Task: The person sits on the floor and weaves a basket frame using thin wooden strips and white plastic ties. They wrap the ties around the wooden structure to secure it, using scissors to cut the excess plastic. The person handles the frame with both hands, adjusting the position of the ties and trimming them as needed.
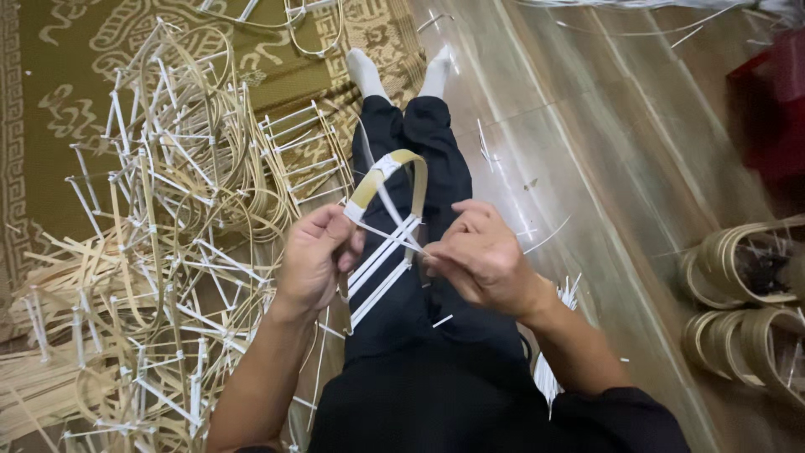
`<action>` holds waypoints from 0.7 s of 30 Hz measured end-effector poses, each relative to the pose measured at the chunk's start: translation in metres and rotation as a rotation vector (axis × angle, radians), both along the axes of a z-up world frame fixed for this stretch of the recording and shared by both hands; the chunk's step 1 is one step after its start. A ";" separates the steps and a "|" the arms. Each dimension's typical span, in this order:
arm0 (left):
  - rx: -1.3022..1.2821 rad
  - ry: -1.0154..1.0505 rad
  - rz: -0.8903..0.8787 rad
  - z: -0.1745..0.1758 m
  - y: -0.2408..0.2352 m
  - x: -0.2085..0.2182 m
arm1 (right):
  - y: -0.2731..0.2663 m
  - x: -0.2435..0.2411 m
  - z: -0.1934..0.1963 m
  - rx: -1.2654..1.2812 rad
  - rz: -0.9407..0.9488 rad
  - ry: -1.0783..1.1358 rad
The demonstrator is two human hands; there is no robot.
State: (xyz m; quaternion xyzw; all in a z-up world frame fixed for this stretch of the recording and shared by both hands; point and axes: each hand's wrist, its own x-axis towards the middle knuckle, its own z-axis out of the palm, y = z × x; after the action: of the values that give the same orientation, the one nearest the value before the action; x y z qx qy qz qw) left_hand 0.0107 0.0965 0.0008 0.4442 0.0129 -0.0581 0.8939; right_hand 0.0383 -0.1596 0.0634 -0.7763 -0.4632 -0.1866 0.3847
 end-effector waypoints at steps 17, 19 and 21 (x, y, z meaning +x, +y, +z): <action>0.707 -0.211 0.461 0.008 -0.012 -0.012 | 0.066 0.038 -0.094 0.149 -0.025 0.491; 0.817 -0.342 0.530 0.003 -0.014 -0.013 | 0.065 0.039 -0.102 0.189 -0.017 0.496; 1.042 -0.434 0.630 -0.007 -0.010 -0.011 | 0.063 0.036 -0.107 0.204 -0.003 0.512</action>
State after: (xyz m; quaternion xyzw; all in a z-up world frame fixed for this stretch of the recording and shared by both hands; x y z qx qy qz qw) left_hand -0.0007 0.0865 -0.0059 0.7965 -0.0119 0.3123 0.5177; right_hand 0.0747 -0.0969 -0.0437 -0.7559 -0.3286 -0.0304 0.5654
